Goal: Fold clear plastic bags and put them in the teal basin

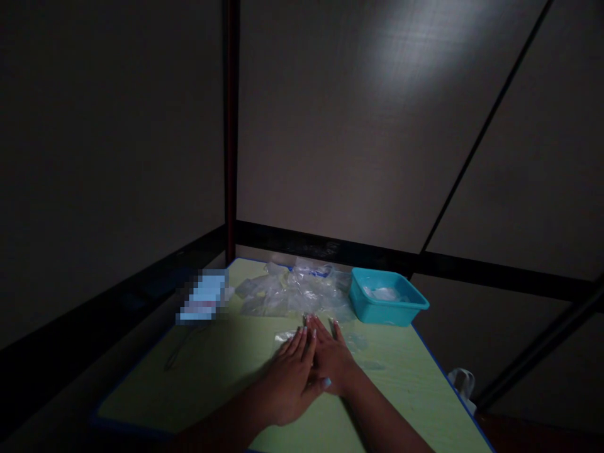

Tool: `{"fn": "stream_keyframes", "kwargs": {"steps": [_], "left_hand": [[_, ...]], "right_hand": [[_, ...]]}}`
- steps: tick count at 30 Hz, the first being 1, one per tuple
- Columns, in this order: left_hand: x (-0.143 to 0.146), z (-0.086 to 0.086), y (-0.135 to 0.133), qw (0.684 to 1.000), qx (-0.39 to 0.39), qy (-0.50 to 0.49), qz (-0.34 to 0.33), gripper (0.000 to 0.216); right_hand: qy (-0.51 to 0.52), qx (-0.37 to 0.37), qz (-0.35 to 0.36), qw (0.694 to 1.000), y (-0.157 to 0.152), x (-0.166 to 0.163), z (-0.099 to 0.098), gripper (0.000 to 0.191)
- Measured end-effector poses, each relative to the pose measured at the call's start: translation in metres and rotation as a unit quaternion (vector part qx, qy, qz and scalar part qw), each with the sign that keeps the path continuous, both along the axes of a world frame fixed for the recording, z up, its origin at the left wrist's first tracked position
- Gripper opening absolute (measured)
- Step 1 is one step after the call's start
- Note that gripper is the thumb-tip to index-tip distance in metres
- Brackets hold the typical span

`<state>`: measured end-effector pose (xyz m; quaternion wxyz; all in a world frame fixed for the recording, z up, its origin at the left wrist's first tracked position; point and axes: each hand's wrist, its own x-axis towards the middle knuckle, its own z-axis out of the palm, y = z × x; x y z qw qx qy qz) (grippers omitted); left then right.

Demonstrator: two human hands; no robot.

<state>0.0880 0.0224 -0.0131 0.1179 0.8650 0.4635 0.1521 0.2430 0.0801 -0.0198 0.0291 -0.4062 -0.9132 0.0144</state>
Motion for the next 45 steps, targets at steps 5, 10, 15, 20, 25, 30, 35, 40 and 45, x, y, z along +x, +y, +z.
{"fn": "stream_keyframes", "kwargs": {"steps": [5,10,15,20,25,30,35,40,45], "left_hand": [[-0.006,-0.006,0.002,0.999,0.022,0.016,0.036,0.070],[-0.014,-0.014,0.006,0.997,0.060,0.027,0.045,0.064],[-0.026,-0.019,0.008,0.993,0.085,0.039,0.066,0.063],[-0.034,-0.025,0.007,0.987,0.085,0.069,0.119,0.071],[-0.033,-0.019,0.008,0.983,0.102,0.078,0.132,0.069],[-0.020,-0.003,0.015,0.986,0.145,0.063,0.053,0.062],[-0.014,-0.014,0.024,0.988,0.119,0.079,0.052,0.062],[-0.018,-0.025,0.028,0.990,0.097,0.087,0.058,0.064],[-0.018,-0.025,0.028,0.990,0.091,0.088,0.061,0.066]], "right_hand": [[0.019,0.015,0.012,1.000,-0.002,0.002,0.000,0.079],[0.014,-0.001,-0.002,1.000,-0.003,0.001,0.002,0.083],[0.019,-0.016,-0.008,1.000,-0.004,0.000,0.004,0.090],[0.040,-0.019,-0.010,0.999,-0.004,0.000,0.004,0.088],[0.046,-0.023,-0.014,0.999,-0.005,-0.002,0.004,0.090],[0.023,-0.013,-0.015,1.000,-0.007,-0.002,0.007,0.085],[0.039,-0.005,-0.006,0.999,-0.013,-0.001,0.014,0.078],[0.045,-0.004,-0.008,0.999,-0.019,-0.001,0.021,0.078],[0.060,-0.008,-0.030,0.998,-0.022,0.009,0.022,0.075]]}}
